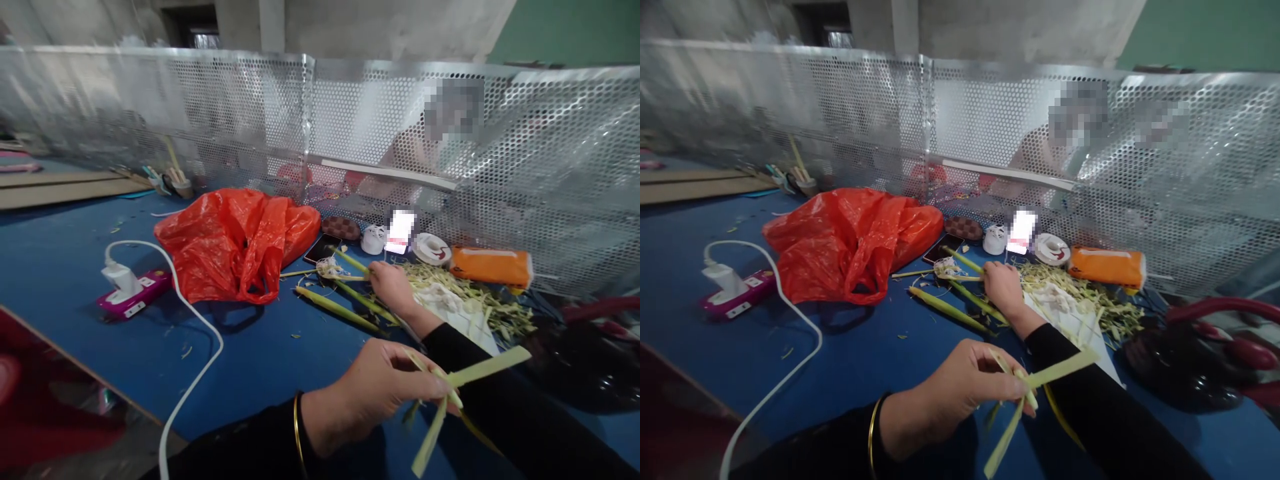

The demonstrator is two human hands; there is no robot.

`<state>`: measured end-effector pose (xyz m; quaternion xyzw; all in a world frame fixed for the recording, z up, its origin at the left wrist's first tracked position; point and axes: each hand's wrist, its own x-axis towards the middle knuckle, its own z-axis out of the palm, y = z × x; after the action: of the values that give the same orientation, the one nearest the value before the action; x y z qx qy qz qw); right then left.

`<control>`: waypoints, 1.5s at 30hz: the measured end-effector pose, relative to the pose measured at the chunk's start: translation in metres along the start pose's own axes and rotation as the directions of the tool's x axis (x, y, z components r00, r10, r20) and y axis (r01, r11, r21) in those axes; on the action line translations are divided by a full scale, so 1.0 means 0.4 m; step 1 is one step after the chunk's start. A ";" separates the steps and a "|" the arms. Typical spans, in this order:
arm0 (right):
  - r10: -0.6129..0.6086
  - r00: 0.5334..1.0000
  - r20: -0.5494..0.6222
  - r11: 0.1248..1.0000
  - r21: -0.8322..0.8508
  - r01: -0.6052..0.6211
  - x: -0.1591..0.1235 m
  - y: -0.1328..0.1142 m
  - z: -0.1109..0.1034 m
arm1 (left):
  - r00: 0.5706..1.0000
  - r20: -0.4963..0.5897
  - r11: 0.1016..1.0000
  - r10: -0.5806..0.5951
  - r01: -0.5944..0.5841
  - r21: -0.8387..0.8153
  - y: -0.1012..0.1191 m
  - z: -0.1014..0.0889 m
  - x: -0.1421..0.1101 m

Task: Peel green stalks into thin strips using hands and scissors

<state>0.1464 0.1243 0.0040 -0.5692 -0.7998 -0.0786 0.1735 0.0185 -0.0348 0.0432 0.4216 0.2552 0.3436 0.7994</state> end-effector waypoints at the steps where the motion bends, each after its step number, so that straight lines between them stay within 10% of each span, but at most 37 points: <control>1: 0.038 0.999 -0.023 0.999 -0.012 -0.038 -0.001 0.013 -0.002 | 1.000 -0.001 1.000 0.000 0.000 -0.001 -0.002 0.000 0.000; 7: 0.137 0.981 -0.140 0.990 -0.023 -0.141 -0.020 0.063 -0.041 | 1.000 -0.001 0.999 -0.002 0.002 0.037 -0.019 -0.005 0.007; 16: -0.373 0.928 0.023 0.896 0.270 0.353 -0.003 -0.108 -0.002 | 0.995 0.096 0.999 0.020 -0.018 -0.030 0.002 -0.002 -0.006; 23: -0.048 0.998 -0.046 0.803 0.593 0.067 0.035 -0.108 0.028 | 0.991 0.100 0.996 0.086 -0.084 -0.025 0.000 -0.012 -0.002; 35: 0.355 0.933 0.066 0.186 0.973 -0.139 -0.080 -0.025 -0.124 | 0.992 -0.097 0.986 0.080 -0.093 -0.139 0.004 -0.021 0.024; 45: 0.322 0.942 0.091 0.265 0.947 -0.182 -0.309 -0.045 -0.200 | 0.924 -0.348 0.886 -0.155 -0.026 -0.463 0.031 -0.053 0.052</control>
<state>0.1805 -0.0169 0.0343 -0.4722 -0.5793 0.3990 0.5313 0.0128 -0.0031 0.0404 0.1383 0.3291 0.4410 0.8235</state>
